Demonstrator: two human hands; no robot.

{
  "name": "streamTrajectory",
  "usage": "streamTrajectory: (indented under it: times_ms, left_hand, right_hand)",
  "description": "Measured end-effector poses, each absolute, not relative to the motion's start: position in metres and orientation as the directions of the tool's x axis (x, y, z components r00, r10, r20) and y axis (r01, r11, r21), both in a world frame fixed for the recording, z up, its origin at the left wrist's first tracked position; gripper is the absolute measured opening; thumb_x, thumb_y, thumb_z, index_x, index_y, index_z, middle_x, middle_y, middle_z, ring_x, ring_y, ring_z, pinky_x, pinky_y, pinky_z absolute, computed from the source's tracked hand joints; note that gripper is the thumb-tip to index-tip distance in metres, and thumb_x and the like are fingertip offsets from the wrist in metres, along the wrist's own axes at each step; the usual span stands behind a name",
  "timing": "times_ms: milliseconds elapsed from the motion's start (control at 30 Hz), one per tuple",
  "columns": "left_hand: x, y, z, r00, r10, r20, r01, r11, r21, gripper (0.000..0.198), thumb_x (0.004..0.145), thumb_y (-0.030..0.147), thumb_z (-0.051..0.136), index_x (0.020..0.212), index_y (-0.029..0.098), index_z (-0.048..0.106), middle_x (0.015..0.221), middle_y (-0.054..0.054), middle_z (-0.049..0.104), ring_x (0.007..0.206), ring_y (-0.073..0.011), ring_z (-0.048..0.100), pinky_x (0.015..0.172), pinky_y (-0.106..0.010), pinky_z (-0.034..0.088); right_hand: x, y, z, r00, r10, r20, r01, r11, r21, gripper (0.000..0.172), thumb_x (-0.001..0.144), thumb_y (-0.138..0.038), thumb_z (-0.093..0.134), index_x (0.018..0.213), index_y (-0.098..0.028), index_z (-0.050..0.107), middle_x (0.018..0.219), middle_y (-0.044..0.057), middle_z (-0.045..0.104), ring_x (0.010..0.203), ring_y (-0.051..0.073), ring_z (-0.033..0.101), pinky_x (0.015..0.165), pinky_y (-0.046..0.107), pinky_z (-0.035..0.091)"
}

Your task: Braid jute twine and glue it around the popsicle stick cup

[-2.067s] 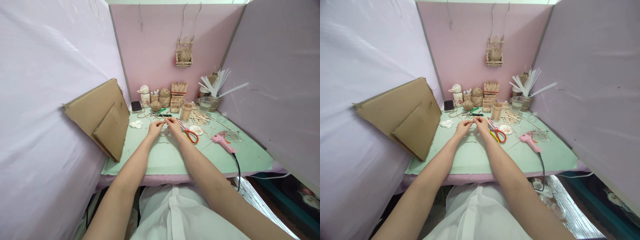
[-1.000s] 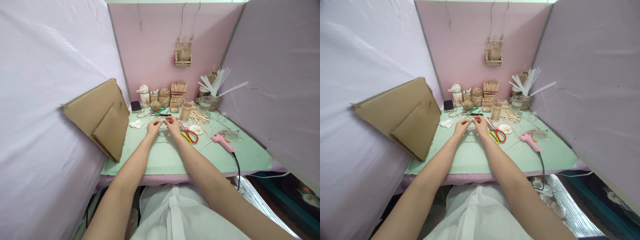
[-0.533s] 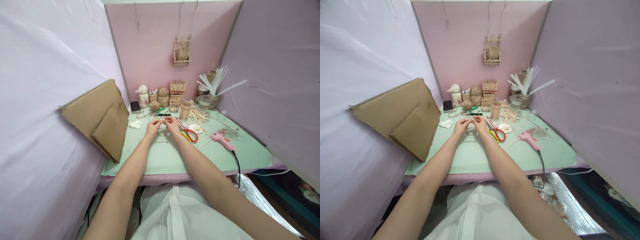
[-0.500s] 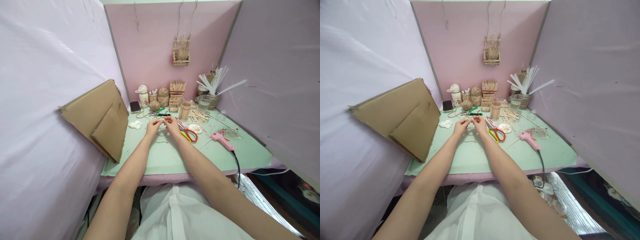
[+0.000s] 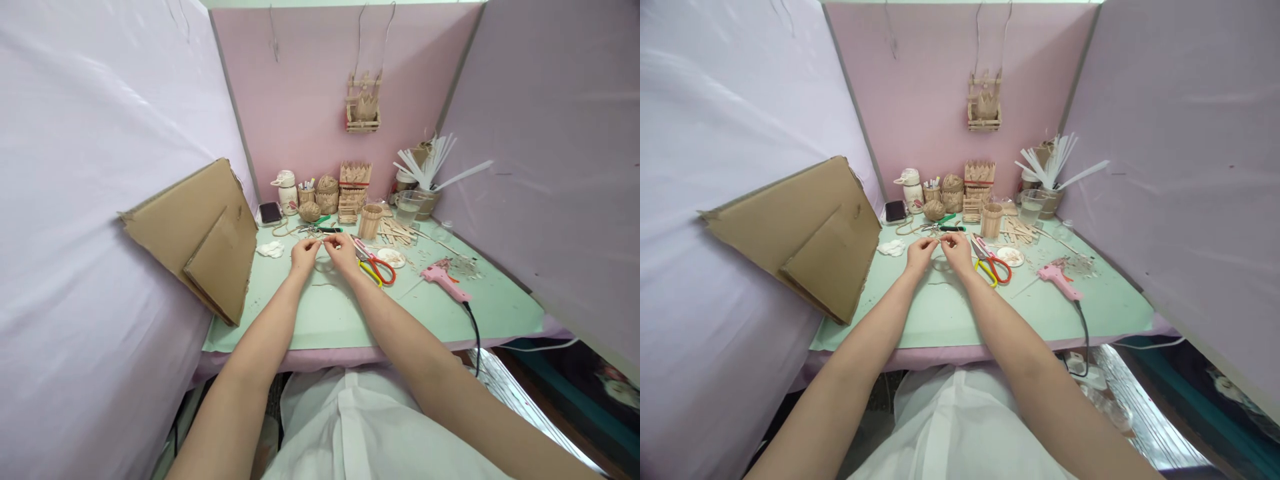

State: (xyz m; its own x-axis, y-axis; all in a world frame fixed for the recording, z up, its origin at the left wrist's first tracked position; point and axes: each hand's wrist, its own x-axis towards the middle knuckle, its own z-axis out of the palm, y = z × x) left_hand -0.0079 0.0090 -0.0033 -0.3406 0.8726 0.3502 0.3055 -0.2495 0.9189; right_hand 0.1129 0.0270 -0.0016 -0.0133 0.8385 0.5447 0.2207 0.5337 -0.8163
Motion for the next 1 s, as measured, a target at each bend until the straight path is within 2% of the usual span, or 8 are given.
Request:
streamTrajectory:
  times_ms: [200,500,567,633,733,833,900,1000]
  left_hand:
    - [-0.007,0.006,-0.001,-0.291,0.847,0.444,0.443,-0.292,0.848,0.010,0.074,0.021,0.062,0.072,0.017,0.071,0.078,-0.005,0.068,0.078,-0.0163,0.058,0.077,-0.027,0.043]
    - [-0.004,0.003,0.000,-0.265,0.852,0.452,0.430,-0.315,0.846,0.012,0.073,0.024,0.061,0.070,0.017,0.070,0.076,-0.005,0.066,0.078,-0.0166,0.057,0.075,-0.028,0.042]
    - [-0.002,0.003,0.000,-0.285,0.861,0.421,0.376,-0.304,0.875,0.011,0.071,0.025,0.062,0.068,0.017,0.068,0.074,-0.004,0.065,0.076,-0.0157,0.056,0.074,-0.027,0.042]
    - [-0.002,0.003,0.001,-0.320,0.886,0.337,0.251,-0.264,0.932,0.011,0.069,0.026,0.063,0.066,0.016,0.066,0.070,-0.002,0.062,0.071,-0.0135,0.054,0.068,-0.025,0.040]
    - [-0.003,0.004,0.003,-0.317,0.944,0.094,-0.096,-0.130,0.987,0.013,0.064,0.026,0.067,0.064,0.014,0.062,0.061,0.000,0.054,0.059,-0.0087,0.046,0.053,-0.021,0.033]
    - [-0.004,0.004,0.005,-0.219,0.974,-0.054,-0.340,-0.024,0.940,0.020,0.058,0.026,0.073,0.064,0.013,0.060,0.058,0.002,0.049,0.053,-0.0056,0.040,0.046,-0.019,0.024]
    - [-0.004,0.004,0.005,-0.207,0.978,-0.034,-0.341,-0.040,0.939,0.024,0.057,0.029,0.075,0.066,0.012,0.060,0.059,0.002,0.048,0.052,-0.0054,0.040,0.046,-0.019,0.023]
    - [-0.003,0.003,0.003,-0.239,0.969,0.055,-0.230,-0.112,0.967,0.027,0.059,0.035,0.075,0.069,0.013,0.062,0.061,0.001,0.050,0.054,-0.0063,0.040,0.048,-0.020,0.025]
  right_hand:
    - [0.112,0.028,-0.005,-0.034,0.852,0.523,0.272,0.511,-0.815,0.018,0.074,-0.031,0.054,0.069,-0.019,0.066,0.074,0.004,0.061,0.073,0.017,0.053,0.073,0.032,0.044]
    - [0.113,0.037,-0.008,-0.029,0.918,0.395,0.114,0.395,-0.911,0.019,0.068,-0.035,0.056,0.072,-0.018,0.065,0.077,0.004,0.065,0.075,0.018,0.056,0.074,0.033,0.044]
    - [0.113,0.036,-0.007,-0.024,0.921,0.390,0.126,0.389,-0.912,0.018,0.068,-0.033,0.055,0.070,-0.018,0.064,0.077,0.004,0.064,0.074,0.018,0.056,0.075,0.033,0.044]
    - [0.112,0.035,-0.006,-0.031,0.917,0.398,0.141,0.398,-0.907,0.017,0.068,-0.032,0.054,0.070,-0.018,0.063,0.077,0.004,0.063,0.075,0.017,0.055,0.076,0.032,0.044]
    - [0.110,0.033,-0.005,-0.070,0.904,0.423,0.130,0.428,-0.894,0.015,0.067,-0.030,0.054,0.070,-0.018,0.062,0.076,0.003,0.062,0.075,0.016,0.054,0.076,0.030,0.044]
    - [0.109,0.030,-0.004,-0.102,0.898,0.428,0.084,0.436,-0.896,0.016,0.068,-0.031,0.055,0.071,-0.018,0.062,0.075,0.002,0.061,0.073,0.015,0.053,0.073,0.029,0.043]
    - [0.109,0.030,-0.003,-0.096,0.914,0.393,0.047,0.399,-0.916,0.018,0.068,-0.034,0.056,0.071,-0.017,0.062,0.074,0.001,0.061,0.071,0.014,0.053,0.071,0.028,0.043]
    - [0.111,0.030,-0.002,-0.096,0.942,0.322,0.007,0.325,-0.946,0.021,0.069,-0.038,0.057,0.070,-0.017,0.061,0.072,0.001,0.061,0.067,0.013,0.052,0.066,0.027,0.042]
